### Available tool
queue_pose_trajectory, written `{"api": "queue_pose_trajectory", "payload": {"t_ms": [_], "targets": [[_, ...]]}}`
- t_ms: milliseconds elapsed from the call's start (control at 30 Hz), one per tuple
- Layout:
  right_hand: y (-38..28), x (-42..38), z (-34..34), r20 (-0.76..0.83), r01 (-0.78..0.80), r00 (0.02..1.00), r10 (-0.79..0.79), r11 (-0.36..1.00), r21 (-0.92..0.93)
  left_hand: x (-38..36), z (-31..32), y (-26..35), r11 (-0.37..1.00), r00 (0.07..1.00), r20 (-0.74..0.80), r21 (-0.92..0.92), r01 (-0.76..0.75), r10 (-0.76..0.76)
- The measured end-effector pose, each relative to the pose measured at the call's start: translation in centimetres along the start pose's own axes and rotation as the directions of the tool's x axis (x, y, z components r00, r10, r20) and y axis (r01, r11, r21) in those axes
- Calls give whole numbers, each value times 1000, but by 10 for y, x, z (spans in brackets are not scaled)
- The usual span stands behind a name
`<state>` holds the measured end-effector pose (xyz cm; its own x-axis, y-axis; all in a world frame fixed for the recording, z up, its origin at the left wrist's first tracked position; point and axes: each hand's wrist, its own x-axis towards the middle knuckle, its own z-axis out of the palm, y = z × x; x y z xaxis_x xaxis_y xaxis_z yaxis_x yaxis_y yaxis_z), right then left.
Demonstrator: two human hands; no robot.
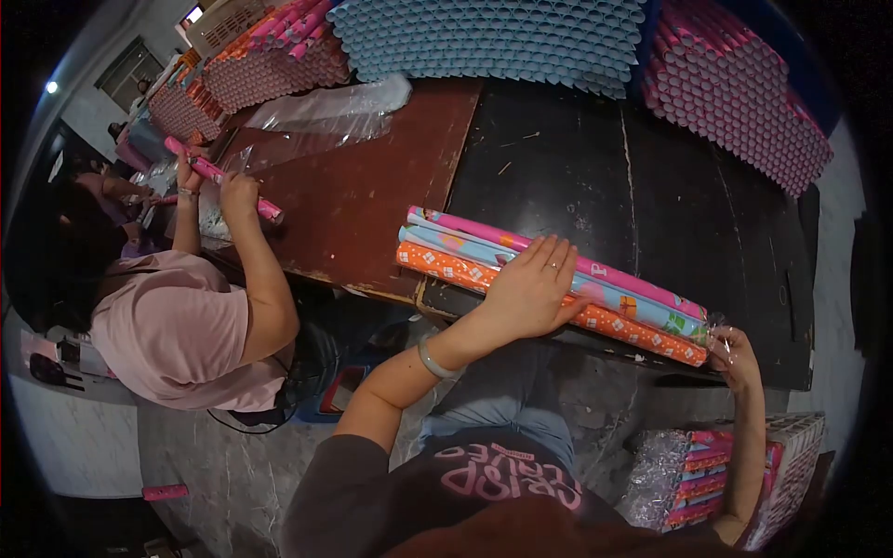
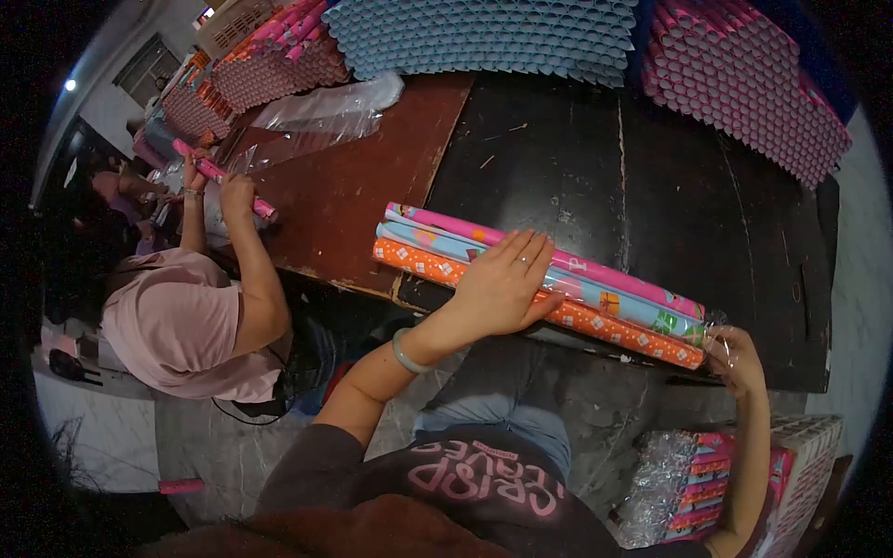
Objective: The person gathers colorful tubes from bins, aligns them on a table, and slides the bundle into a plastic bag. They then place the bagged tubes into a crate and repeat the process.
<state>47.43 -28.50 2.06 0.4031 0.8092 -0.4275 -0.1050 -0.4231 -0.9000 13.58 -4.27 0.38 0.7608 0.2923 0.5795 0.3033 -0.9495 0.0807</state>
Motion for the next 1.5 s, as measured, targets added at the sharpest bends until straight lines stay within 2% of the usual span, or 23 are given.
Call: {"api": "queue_pose_trajectory", "payload": {"t_ms": [133, 233, 300, 333, 433, 500, 533, 633, 700, 733, 800, 900, 1033, 1100, 1133, 1167, 1233, 1267, 1400, 1467, 1500], "targets": [[11, 6, -12, 92, 8, 996, -13, 999, 52, 0, 1, 1, 1000, 1000, -12, -14, 10, -10], [10, 10, -16, 204, -82, 977, 54, 988, 134, -1, 0, 0, 1000, 1000, -11, -1, 14, -14], [3, 8, -4, 101, -102, 990, 97, 994, 50, -2, 1, 0, 1000, 1000, 7, 26, 1, -1], [3, 10, -2, 105, -101, 990, 95, 994, 51, -2, 0, 0, 1000, 1000, 8, 31, 2, -2], [2, 12, 4, 142, -127, 984, 105, 980, 156, -2, -1, 0, 999, 1000, 13, 39, -8, 7], [0, 7, 10, 84, -120, 991, 101, 953, 278, -3, 1, 0, 1000, 1000, -16, 19, -8, 8], [-3, 4, 12, 88, -120, 991, 99, 953, 277, -2, 1, 0, 1000, 1000, -16, 24, -6, 6], [-4, 1, 8, 39, -128, 992, 123, 971, 202, -2, 2, -1, 1000, 1000, -12, 14, 2, -1], [5, 6, -5, 149, -58, 987, 55, 998, 19, -3, 2, -1, 1000, 1000, -15, 8, -2, 2], [9, 9, -9, 151, -58, 987, 55, 998, 20, -3, 2, -2, 1000, 1000, -14, 10, -1, 1], [10, 9, -6, 87, -78, 993, 74, 996, 38, -3, 1, -1, 1000, 1000, 7, 16, -5, 4], [3, 8, -1, 137, -121, 985, 103, 985, 125, -3, 2, -2, 1000, 1000, 4, 6, 0, 0], [10, 9, -3, 98, -155, 986, 134, 955, 254, -3, 2, -3, 1000, 1000, 3, -10, -2, 2], [-4, -1, 7, 13, -101, 995, 100, 994, 33, -2, 1, -2, 1000, 1000, 15, -2, 3, -3], [-7, -5, 5, 53, -29, 998, 30, 999, -18, -1, -1, -2, 1000, 1000, 9, 4, 7, -7], [-11, -10, 1, 31, -41, 999, 42, 999, -28, -1, -1, -2, 1000, 1000, 3, -22, 5, -5], [-18, -23, -10, 91, -61, 993, 79, 982, -180, -1, -2, -2, 1000, 1000, 7, -7, -5, 5], [-8, -21, -11, 121, 74, 992, -45, 965, -252, -1, -2, -2, 1000, 1000, 14, 3, -7, 7], [-11, -24, -7, 136, -23, 989, 63, 960, -279, -1, -3, -4, 1000, 1000, 11, -2, -22, 22], [-28, -34, 11, 179, 153, 975, -128, 980, -129, 1, -5, -2, 1000, 999, 33, 6, 9, -9], [-28, -34, 5, 205, 202, 964, -166, 965, -166, 1, -6, -1, 1000, 999, 46, 16, 0, 0]]}}
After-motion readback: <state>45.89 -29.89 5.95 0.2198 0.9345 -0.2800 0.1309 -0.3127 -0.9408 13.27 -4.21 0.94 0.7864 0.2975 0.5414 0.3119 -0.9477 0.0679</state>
